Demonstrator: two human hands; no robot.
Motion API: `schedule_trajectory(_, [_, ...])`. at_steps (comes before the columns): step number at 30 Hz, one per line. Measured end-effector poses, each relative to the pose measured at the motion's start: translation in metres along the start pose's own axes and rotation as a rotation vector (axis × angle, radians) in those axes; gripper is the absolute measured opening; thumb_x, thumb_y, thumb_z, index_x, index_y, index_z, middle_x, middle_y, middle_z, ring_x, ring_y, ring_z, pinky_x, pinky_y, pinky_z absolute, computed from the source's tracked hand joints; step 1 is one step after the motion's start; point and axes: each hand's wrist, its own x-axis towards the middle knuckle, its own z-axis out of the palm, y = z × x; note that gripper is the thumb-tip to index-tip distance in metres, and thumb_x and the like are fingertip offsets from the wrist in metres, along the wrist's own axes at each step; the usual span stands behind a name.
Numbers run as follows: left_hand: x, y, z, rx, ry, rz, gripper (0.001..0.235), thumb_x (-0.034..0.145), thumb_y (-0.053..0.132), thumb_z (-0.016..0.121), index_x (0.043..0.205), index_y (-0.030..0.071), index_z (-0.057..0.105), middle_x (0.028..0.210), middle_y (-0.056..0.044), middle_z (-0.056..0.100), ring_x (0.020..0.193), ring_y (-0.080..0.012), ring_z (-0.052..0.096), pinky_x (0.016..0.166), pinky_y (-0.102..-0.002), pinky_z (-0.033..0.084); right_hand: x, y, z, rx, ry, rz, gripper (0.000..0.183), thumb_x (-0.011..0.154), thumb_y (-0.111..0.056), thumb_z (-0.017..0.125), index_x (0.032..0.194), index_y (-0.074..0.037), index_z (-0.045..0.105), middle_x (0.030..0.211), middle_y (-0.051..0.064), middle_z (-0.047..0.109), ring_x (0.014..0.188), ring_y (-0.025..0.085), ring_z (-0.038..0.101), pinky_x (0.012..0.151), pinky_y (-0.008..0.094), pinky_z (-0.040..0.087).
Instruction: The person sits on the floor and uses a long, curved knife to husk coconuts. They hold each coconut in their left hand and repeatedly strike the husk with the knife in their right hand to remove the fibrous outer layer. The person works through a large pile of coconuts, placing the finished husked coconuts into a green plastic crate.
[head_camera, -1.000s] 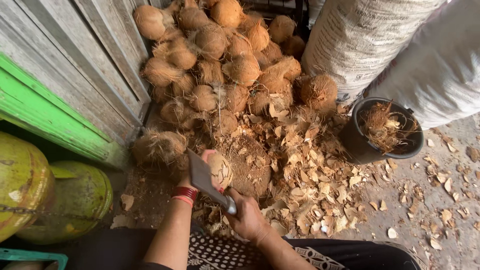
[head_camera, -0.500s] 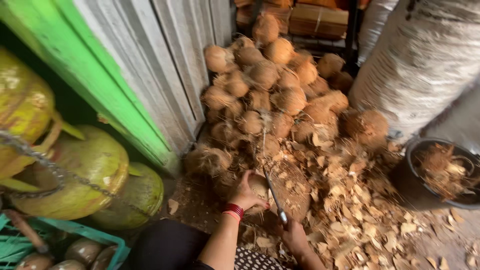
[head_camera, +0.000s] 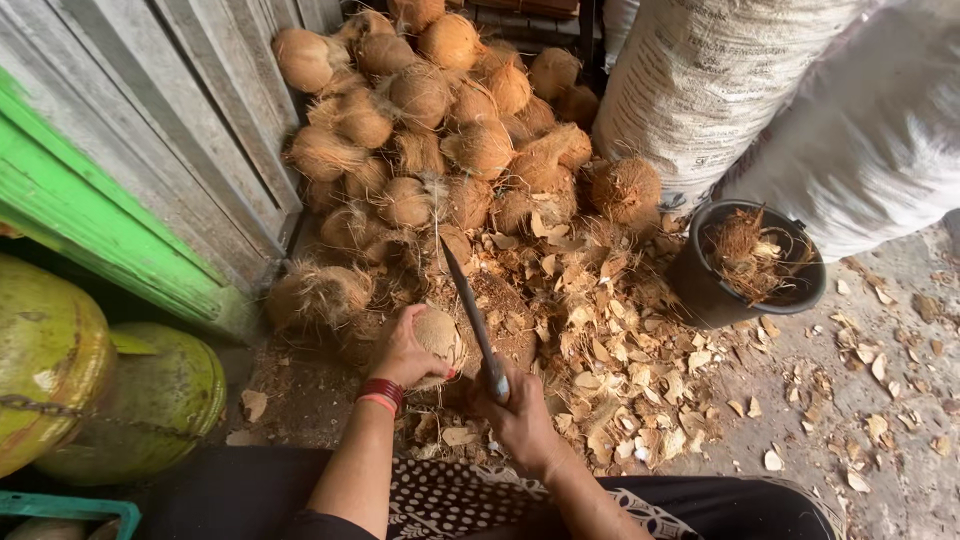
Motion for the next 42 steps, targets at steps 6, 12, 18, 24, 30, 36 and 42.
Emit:
schedule_trajectory(6, [-0.005, 0.006, -0.006, -0.113, -0.049, -0.076, 0.116, 0.045, 0.014, 0.092, 0.146, 0.028, 0.037, 0.146, -0.008, 0.048, 0.131, -0.0294, 0.053, 0.110, -0.045, 0.054, 0.033, 0.085, 0.021, -0.226, -0.071, 0.800, 0.015, 0.103, -0.008, 0.050, 0.116, -0.003, 0.055, 0.086, 0.009, 0.066, 0.064, 0.013, 0.061, 0.049, 0.025, 0.051])
schedule_trajectory(12, [0.005, -0.035, 0.009, -0.306, 0.043, 0.013, 0.117, 0.039, 0.006, 0.096, 0.140, 0.029, 0.040, 0.146, -0.008, 0.049, 0.137, -0.0291, 0.046, 0.117, -0.053, 0.038, 0.042, 0.147, 0.017, -0.154, -0.097, 0.696, 0.023, 0.104, -0.013, 0.046, 0.105, 0.000, 0.065, 0.081, 0.014, 0.068, 0.053, 0.014, 0.053, 0.040, 0.029, 0.040])
schedule_trajectory(18, [0.010, -0.034, 0.011, -0.144, 0.081, 0.050, 0.127, 0.035, 0.025, 0.101, 0.141, 0.027, 0.030, 0.147, -0.010, 0.047, 0.138, -0.0317, 0.046, 0.120, -0.053, 0.036, 0.043, 0.131, 0.009, -0.172, -0.093, 0.657, 0.018, 0.097, -0.004, 0.054, 0.095, 0.004, 0.069, 0.078, 0.014, 0.069, 0.054, 0.016, 0.059, 0.042, 0.029, 0.047])
schedule_trajectory(24, [0.002, -0.009, 0.001, 0.163, -0.018, -0.014, 0.133, 0.040, 0.024, 0.104, 0.145, 0.031, 0.022, 0.149, -0.015, 0.036, 0.140, -0.0380, 0.035, 0.110, -0.057, 0.042, 0.037, 0.076, 0.006, -0.080, -0.114, 0.697, 0.007, 0.092, -0.001, 0.061, 0.097, 0.001, 0.065, 0.080, 0.013, 0.067, 0.059, 0.019, 0.057, 0.047, 0.031, 0.048])
schedule_trajectory(30, [-0.020, 0.015, -0.001, 0.113, -0.003, -0.083, 0.116, 0.051, 0.024, 0.090, 0.149, 0.035, 0.029, 0.139, -0.012, 0.046, 0.117, -0.0355, 0.062, 0.093, -0.049, 0.060, 0.015, 0.008, 0.008, -0.192, -0.068, 0.367, 0.014, 0.093, -0.004, 0.056, 0.106, -0.004, 0.060, 0.078, 0.013, 0.068, 0.056, 0.018, 0.057, 0.048, 0.032, 0.054])
schedule_trajectory(36, [-0.021, 0.007, 0.009, 0.093, 0.056, -0.043, 0.116, 0.046, 0.014, 0.094, 0.143, 0.034, 0.033, 0.138, -0.010, 0.044, 0.125, -0.0316, 0.053, 0.101, -0.047, 0.055, 0.022, 0.038, 0.023, -0.181, -0.044, 0.775, 0.012, 0.103, -0.012, 0.044, 0.109, -0.009, 0.053, 0.084, 0.009, 0.069, 0.057, 0.015, 0.059, 0.051, 0.031, 0.052])
schedule_trajectory(42, [-0.008, -0.025, 0.001, -0.021, -0.032, 0.129, 0.121, 0.039, 0.005, 0.098, 0.139, 0.031, 0.035, 0.147, -0.004, 0.043, 0.141, -0.0289, 0.038, 0.119, -0.050, 0.033, 0.032, 0.051, 0.003, -0.066, -0.056, 0.630, 0.013, 0.097, -0.006, 0.054, 0.093, -0.002, 0.066, 0.076, 0.008, 0.066, 0.051, 0.014, 0.050, 0.043, 0.030, 0.044])
